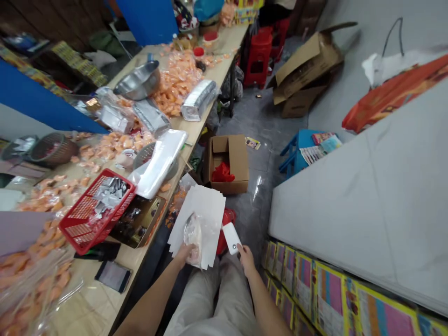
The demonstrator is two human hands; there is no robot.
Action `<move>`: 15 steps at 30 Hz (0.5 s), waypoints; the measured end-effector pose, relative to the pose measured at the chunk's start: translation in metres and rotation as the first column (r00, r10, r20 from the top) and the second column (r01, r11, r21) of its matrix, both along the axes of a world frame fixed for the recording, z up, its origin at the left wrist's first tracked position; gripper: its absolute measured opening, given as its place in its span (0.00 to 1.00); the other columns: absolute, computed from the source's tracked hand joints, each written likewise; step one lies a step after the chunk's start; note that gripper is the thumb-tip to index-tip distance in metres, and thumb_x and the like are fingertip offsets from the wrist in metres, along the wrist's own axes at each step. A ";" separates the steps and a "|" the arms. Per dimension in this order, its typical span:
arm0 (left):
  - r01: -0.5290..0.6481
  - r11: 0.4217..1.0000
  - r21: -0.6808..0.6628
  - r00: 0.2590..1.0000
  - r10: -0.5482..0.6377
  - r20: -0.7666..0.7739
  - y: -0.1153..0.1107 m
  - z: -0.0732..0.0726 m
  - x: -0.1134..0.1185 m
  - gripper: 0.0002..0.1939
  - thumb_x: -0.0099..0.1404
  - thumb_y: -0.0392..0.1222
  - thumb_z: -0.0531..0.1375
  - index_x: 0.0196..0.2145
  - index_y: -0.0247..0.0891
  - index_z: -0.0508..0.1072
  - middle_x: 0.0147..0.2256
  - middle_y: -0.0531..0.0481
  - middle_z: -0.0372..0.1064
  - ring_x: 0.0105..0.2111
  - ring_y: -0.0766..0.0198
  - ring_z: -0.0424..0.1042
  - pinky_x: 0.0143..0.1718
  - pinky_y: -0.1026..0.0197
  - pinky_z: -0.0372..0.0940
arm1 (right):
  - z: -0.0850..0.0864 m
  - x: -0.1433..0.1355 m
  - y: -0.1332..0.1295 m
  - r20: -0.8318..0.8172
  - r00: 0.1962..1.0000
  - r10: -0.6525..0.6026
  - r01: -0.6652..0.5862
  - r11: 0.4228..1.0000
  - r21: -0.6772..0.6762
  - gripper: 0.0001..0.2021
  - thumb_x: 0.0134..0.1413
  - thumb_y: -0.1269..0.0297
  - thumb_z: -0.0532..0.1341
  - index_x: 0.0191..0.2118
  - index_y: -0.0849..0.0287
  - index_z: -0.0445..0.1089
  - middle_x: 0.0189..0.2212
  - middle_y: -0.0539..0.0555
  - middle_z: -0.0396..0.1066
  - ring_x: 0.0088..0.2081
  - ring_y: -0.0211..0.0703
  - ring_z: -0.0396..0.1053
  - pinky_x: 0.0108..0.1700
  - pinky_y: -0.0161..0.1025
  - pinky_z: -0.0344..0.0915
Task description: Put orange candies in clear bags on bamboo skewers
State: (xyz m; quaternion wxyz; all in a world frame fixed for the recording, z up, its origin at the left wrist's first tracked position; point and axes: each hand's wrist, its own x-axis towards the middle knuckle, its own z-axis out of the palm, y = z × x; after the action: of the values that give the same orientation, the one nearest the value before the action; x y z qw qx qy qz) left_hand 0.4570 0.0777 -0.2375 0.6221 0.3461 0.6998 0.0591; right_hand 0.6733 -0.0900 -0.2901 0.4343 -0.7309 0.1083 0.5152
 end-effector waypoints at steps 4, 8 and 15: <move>-0.022 0.999 0.038 1.000 0.022 0.000 0.003 0.006 -0.017 0.28 0.47 0.33 0.63 0.49 0.33 0.68 0.34 0.46 0.73 0.29 0.61 0.70 0.27 0.63 0.61 | 0.022 0.010 -0.011 0.063 0.998 -0.013 0.016 0.998 -0.055 0.25 0.30 0.38 0.64 0.25 0.55 0.62 0.08 0.40 0.45 0.11 0.32 0.45 0.15 0.31 0.36; -0.028 0.998 0.052 1.000 0.027 0.015 0.009 0.021 -0.033 0.28 0.46 0.34 0.61 0.48 0.35 0.69 0.34 0.46 0.72 0.30 0.59 0.70 0.26 0.63 0.61 | 0.051 0.027 -0.019 0.159 0.987 -0.020 0.033 0.996 -0.084 0.22 0.30 0.40 0.64 0.23 0.54 0.62 0.08 0.42 0.46 0.12 0.34 0.45 0.15 0.32 0.39; 0.003 0.999 0.043 1.000 -0.003 0.008 0.013 0.058 -0.031 0.29 0.42 0.37 0.64 0.46 0.44 0.72 0.33 0.47 0.73 0.36 0.51 0.75 0.32 0.56 0.67 | 0.071 0.079 0.001 0.271 0.962 0.022 0.005 0.995 -0.099 0.19 0.31 0.41 0.62 0.22 0.53 0.65 0.08 0.45 0.46 0.11 0.36 0.46 0.14 0.34 0.40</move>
State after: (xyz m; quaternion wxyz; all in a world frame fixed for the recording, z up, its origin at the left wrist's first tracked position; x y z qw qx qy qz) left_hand 0.4264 0.0912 -0.1798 0.6175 0.3602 0.6952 0.0745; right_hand 0.7519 -0.0894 -0.2190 0.4059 -0.8157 0.0701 0.4061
